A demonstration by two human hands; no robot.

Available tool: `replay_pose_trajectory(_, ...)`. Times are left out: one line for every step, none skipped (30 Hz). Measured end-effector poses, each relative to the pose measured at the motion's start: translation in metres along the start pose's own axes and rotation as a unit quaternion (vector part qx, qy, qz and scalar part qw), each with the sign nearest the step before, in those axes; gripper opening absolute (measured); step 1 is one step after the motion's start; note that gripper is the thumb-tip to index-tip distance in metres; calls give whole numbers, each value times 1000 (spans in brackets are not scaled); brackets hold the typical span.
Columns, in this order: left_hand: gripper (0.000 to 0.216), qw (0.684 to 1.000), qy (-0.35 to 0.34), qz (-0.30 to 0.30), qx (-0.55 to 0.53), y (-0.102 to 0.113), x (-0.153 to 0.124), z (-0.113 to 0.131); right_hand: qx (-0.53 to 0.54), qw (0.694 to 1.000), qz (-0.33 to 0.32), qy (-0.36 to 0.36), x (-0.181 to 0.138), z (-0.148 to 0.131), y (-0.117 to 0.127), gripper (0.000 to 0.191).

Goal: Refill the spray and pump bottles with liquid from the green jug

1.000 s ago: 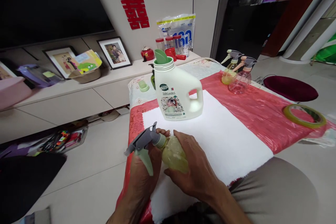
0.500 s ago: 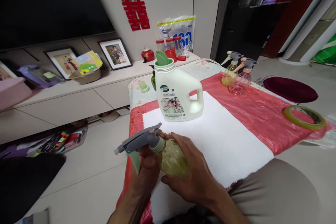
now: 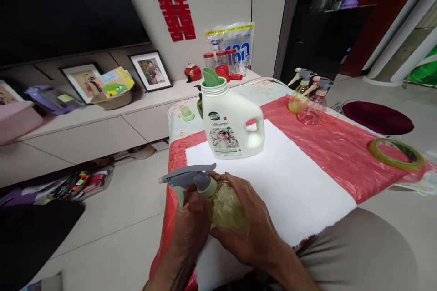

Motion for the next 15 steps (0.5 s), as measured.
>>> replay_pose_trajectory(47,1000,13,1,3,1,0,-2,-6,1000,3,3,0,0,0,76)
replay_pose_trajectory(49,1000,23,-1,3,2,0,-4,-11,1000,5,7,0,-1,0,76)
replay_pose_trajectory(50,1000,29,-8,-1,1,0,-4,-13,1000,7,13,0,-1,0,76)
replay_pose_trajectory(50,999,35,-19,-7,-1,0,-3,-13,1000,7,18,-1,-1,0,76)
replay_pose_trajectory(48,999,38,-30,-12,-4,0,-2,-11,1000,8,20,-1,-1,0,77)
replay_pose_trajectory(47,998,39,-41,-15,-7,0,0,-8,1000,8,18,-1,0,0,77)
replay_pose_trajectory(47,998,41,-52,-13,-10,0,1,-7,1000,7,11,-2,1,0,78)
replay_pose_trajectory(47,997,43,-61,-7,-13,0,2,-8,1000,7,4,-2,3,0,78)
replay_pose_trajectory(46,997,42,-63,3,-14,-1,3,-12,1000,10,-1,-3,4,0,78)
replay_pose_trajectory(46,997,40,-59,14,-15,-2,3,-19,1000,16,-2,-3,5,0,77)
replay_pose_trajectory(46,998,39,-49,25,-15,-3,3,-30,999,25,0,-3,4,0,75)
replay_pose_trajectory(47,998,35,-34,34,-14,-4,3,-42,999,33,4,-3,4,0,74)
replay_pose_trajectory(47,999,30,-17,41,-13,-6,3,-56,998,42,10,-3,3,-1,72)
replay_pose_trajectory(49,999,25,-2,46,-12,-8,3,-69,996,51,16,-4,2,-2,71)
replay_pose_trajectory(52,999,18,9,48,-12,-9,3,-82,995,59,21,-4,0,-3,70)
Point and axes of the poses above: each hand's wrist, its own x-axis towards the middle knuckle, its own y-axis out of the back of the hand, z = x × y, the point moved 6 cm from there along x, towards the middle knuckle, and after that the axes turned 3 degrees about -x, right-handed, at the moved point
